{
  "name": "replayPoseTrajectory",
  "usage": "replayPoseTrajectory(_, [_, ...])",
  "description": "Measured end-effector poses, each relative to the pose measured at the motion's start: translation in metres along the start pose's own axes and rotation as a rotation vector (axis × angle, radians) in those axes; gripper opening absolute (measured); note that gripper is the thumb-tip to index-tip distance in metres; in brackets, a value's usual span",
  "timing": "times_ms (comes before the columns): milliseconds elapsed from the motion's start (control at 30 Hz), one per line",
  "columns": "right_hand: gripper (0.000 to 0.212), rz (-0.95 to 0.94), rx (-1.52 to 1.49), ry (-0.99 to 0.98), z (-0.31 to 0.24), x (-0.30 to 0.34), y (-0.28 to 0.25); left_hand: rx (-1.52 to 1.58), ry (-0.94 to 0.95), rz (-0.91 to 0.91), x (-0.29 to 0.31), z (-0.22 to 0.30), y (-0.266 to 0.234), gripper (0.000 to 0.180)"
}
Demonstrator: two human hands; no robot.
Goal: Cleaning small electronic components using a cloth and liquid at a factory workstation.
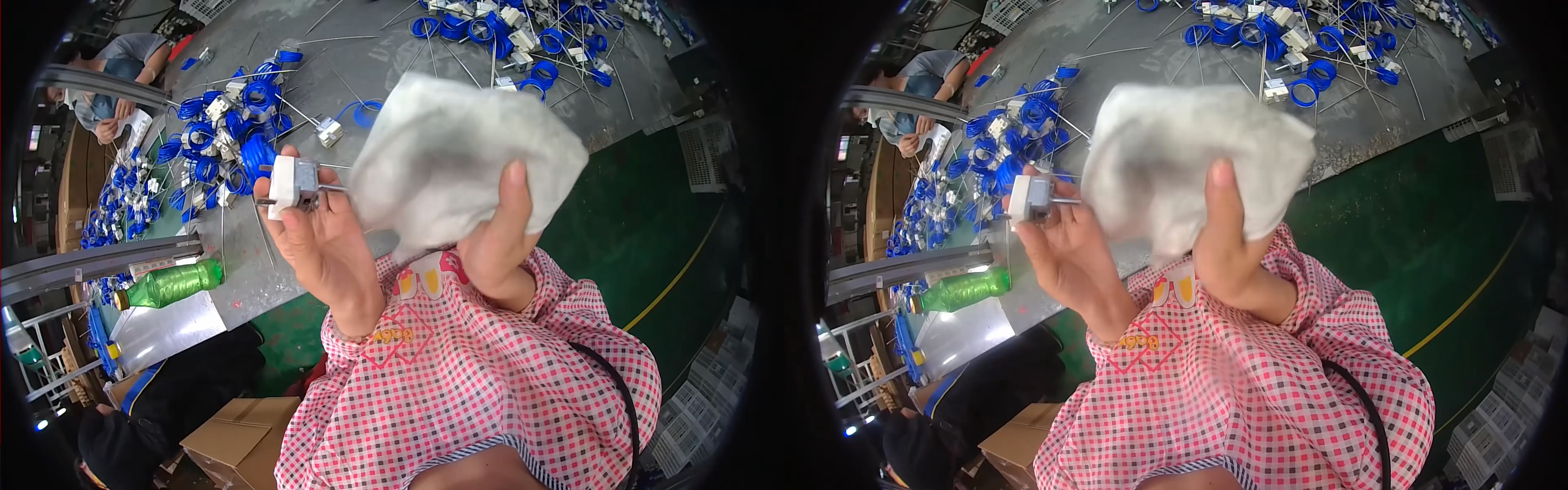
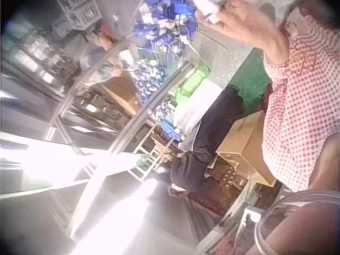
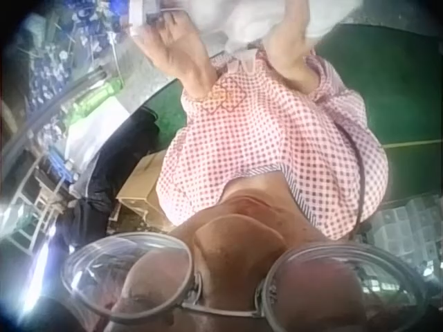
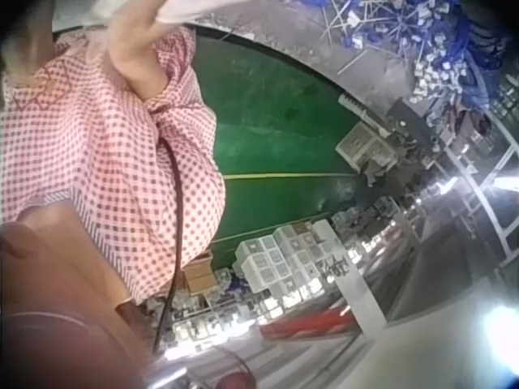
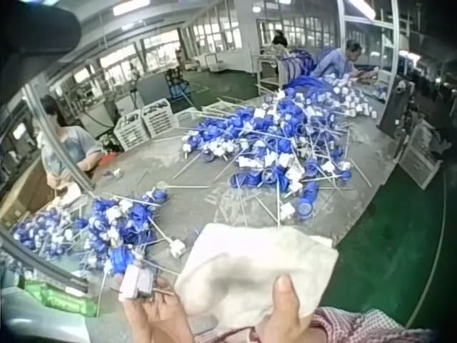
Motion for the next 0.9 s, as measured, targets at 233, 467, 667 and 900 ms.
replayPoseTrajectory(233, [0.036,-0.333,0.629,-0.725,-0.013,-0.022,0.027,0.143,-0.156,-0.09,0.018,-0.01,0.004,0.044])
replayPoseTrajectory(467, [0.05,-0.531,0.338,-0.08,0.007,0.001,0.016,0.072,-0.254,0.078,0.02,-0.021,0.005,0.044])
replayPoseTrajectory(667, [0.043,-0.157,-1.535,0.298,0.034,0.017,0.055,-0.788,0.078,-0.23,-0.012,-0.021,-0.007,0.038])
replayPoseTrajectory(900, [0.03,0.463,0.144,-0.358,-0.026,-0.048,-0.066,-1.027,0.008,-0.579,-0.015,-0.016,0.011,0.056])
Point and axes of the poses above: each hand's wrist, its own x-axis away from the middle knuckle, its own y-axis out of the palm, z = x × y, the point moved 1 cm from there along -x, towards the middle knuckle, and after that the axes turned 4 degrees about x, right-handed, at the moved point
